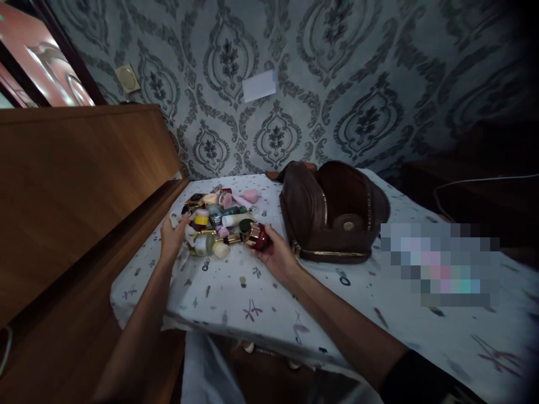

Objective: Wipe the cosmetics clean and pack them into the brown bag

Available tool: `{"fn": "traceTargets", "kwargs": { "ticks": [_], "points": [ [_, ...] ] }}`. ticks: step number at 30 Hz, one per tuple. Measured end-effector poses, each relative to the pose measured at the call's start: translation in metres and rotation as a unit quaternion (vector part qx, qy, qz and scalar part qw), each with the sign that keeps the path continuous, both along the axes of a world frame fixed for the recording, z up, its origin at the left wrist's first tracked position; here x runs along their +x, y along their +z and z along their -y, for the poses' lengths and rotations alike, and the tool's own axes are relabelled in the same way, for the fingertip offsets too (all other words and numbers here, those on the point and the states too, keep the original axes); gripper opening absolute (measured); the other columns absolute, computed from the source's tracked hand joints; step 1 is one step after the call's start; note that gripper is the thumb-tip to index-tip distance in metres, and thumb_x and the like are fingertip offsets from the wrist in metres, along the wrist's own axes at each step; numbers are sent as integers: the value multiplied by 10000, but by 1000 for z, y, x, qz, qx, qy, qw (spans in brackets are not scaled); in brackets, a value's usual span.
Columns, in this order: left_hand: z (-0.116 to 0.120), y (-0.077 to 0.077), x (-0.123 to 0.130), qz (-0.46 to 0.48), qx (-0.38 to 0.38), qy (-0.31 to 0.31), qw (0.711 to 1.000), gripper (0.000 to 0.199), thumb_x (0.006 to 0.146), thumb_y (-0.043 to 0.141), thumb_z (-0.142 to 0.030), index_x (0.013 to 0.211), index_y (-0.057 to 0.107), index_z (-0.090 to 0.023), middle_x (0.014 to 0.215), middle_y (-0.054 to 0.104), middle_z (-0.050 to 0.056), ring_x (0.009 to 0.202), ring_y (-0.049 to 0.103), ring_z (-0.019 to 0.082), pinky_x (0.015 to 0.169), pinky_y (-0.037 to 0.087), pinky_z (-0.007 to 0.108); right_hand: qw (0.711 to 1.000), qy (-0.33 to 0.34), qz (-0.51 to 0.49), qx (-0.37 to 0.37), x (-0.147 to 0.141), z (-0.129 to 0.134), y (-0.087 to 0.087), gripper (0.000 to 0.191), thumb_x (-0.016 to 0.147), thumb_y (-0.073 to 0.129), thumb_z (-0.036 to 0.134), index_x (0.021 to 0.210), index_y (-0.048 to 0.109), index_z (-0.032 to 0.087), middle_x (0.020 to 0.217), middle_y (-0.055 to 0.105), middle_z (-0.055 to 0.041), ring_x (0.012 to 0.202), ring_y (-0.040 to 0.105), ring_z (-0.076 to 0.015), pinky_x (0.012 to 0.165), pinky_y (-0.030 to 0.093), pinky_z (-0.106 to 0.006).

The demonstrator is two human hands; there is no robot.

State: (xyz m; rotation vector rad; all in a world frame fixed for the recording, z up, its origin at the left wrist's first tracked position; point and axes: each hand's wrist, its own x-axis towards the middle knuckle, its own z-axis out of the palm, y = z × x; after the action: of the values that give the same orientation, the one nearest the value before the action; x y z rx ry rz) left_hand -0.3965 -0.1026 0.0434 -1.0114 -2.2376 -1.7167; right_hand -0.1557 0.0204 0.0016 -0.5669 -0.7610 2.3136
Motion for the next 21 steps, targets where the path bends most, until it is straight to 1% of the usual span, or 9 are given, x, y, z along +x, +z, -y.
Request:
{"fn": "traceTargets", "kwargs": {
  "ticks": [2, 5, 7, 10, 13, 16, 18, 19, 21],
  "points": [
    [2, -8, 2, 17, 19, -6, 1000, 413, 749, 623, -580, 831, 551, -182, 730, 617, 11, 704, 630, 194, 591, 476, 271, 1000, -1, -4, 2, 0, 0, 1, 132, 952, 554, 299, 992, 630, 197, 851, 754, -44, 647, 715, -177, 503, 534, -242],
    [4, -9, 8, 37, 38, -16, 998, 448, 774, 601, -617, 854, 559, -178, 754, 621, 19, 675, 627, 183, 575, 486, 273, 1000, 2, -14, -4, 0, 1, 2, 103, 941, 575, 278, 974, 625, 195, 857, 754, -45, 654, 716, -178, 518, 551, -249],
    [5, -5, 14, 17, 40, -9, 999, 445, 805, 581, -626, 824, 554, -183, 723, 598, 3, 642, 585, 161, 579, 465, 266, 999, 9, -29, -15, 1, 1, 2, 79, 925, 589, 244, 966, 626, 187, 857, 754, -54, 671, 718, -180, 536, 565, -252],
    [5, 5, 31, -54, 39, 6, 998, 413, 872, 545, -593, 770, 525, -193, 663, 534, -31, 623, 515, 140, 609, 421, 257, 998, 20, -50, -37, 1, -2, 2, 103, 914, 565, 181, 994, 630, 185, 879, 756, -63, 728, 727, -187, 587, 599, -272],
    [0, 12, 52, -104, 45, -26, 993, 407, 946, 456, -562, 845, 566, -184, 695, 529, -24, 675, 523, 148, 668, 426, 265, 995, 33, -70, -58, 1, -5, 1, 136, 920, 542, 166, 1019, 634, 183, 907, 761, -68, 777, 733, -194, 652, 631, -311],
    [-11, 13, 77, -145, 62, -76, 985, 449, 981, 375, -561, 974, 605, -175, 842, 586, 25, 819, 575, 180, 785, 462, 304, 991, 46, -95, -80, 0, -8, -1, 125, 939, 555, 195, 1020, 643, 162, 924, 762, -96, 819, 737, -200, 697, 636, -318],
    [-21, 9, 95, -196, 63, -119, 971, 455, 992, 354, -548, 1078, 606, -178, 1005, 606, 73, 979, 590, 210, 904, 465, 348, 989, 58, -102, -87, 0, -9, -2, 144, 945, 577, 246, 1012, 653, 144, 912, 759, -118, 812, 739, -204, 679, 627, -300],
    [-26, 7, 103, -229, 50, -149, 961, 458, 995, 354, -536, 1159, 592, -181, 1110, 595, 100, 1079, 575, 229, 969, 451, 375, 989, 63, -100, -87, 1, -10, -2, 164, 946, 586, 278, 1001, 658, 140, 890, 758, -118, 784, 737, -200, 663, 621, -294],
    [-37, 0, 118, -305, 1, -219, 927, 488, 991, 379, -516, 1320, 527, -185, 1312, 521, 150, 1264, 496, 269, 1075, 399, 435, 990, 64, -92, -89, 1, -9, -2, 177, 943, 599, 322, 947, 662, 157, 807, 750, -76, 665, 708, -168, 608, 599, -275]
  ]
}}
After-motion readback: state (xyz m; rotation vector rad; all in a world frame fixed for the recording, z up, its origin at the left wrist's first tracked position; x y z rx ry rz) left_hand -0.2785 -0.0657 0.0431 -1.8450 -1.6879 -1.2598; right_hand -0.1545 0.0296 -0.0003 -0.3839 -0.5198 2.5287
